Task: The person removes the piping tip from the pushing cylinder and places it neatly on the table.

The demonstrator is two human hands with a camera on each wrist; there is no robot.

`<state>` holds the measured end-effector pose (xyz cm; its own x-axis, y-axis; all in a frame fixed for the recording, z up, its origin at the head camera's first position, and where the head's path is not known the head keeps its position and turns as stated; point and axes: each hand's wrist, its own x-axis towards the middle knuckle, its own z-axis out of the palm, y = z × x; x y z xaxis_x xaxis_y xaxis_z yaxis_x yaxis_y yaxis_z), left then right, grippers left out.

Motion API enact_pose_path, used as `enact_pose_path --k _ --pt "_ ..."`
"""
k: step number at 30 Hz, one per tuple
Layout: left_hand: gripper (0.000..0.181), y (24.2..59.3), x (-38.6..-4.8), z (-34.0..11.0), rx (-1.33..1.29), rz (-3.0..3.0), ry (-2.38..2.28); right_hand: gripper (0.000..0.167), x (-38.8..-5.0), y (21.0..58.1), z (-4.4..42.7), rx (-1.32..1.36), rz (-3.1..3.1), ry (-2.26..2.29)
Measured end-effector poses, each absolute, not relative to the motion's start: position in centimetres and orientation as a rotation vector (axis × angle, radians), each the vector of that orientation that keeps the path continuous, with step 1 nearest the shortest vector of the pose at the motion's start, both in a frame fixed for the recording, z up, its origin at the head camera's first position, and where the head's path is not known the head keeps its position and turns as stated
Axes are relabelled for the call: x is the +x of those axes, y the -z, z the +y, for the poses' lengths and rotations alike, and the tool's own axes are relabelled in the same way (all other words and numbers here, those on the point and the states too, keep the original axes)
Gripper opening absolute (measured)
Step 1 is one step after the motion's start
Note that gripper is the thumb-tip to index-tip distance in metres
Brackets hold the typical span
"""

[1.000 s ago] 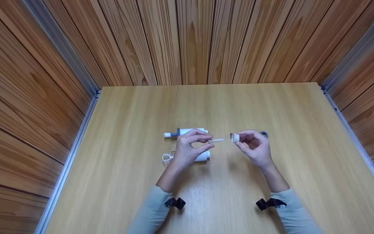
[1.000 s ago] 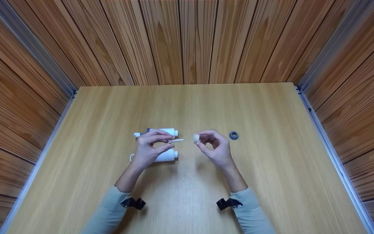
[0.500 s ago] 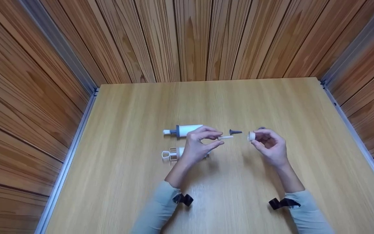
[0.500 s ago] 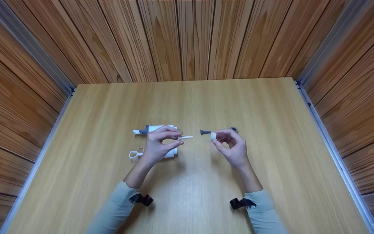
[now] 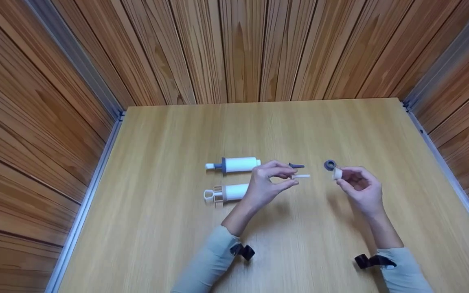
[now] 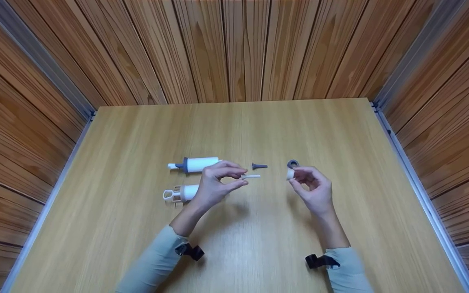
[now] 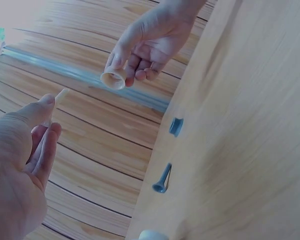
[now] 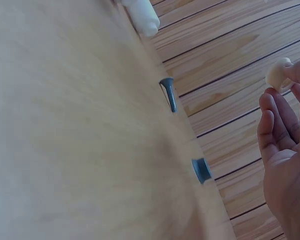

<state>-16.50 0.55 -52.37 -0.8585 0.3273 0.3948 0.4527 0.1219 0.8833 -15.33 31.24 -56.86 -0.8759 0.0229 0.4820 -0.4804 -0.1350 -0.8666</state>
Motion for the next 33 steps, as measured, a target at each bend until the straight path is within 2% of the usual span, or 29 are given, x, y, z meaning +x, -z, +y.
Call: enact_pose_path --k 6,13,22,33 --pt "0.026 52.6 -16.6 1.3 -0.785 -2.285 1.893 0.037 -15.0 57.0 32.4 0.531 -1.791 -2.086" --pt "0.026 52.8 -16.9 2.4 -0.764 -2.298 1.956 0.035 -15.2 57.0 33.4 0.426 -1.891 -2.032" --pt "0.027 54.0 -17.2 4.0 -0.696 -2.367 1.977 0.033 -15.2 57.7 33.9 0.467 -1.880 -2.051" --pt "0.023 55.9 -17.0 4.8 -0.600 -2.537 1.926 0.034 -15.1 58.6 35.1 0.259 -2.195 -1.895"
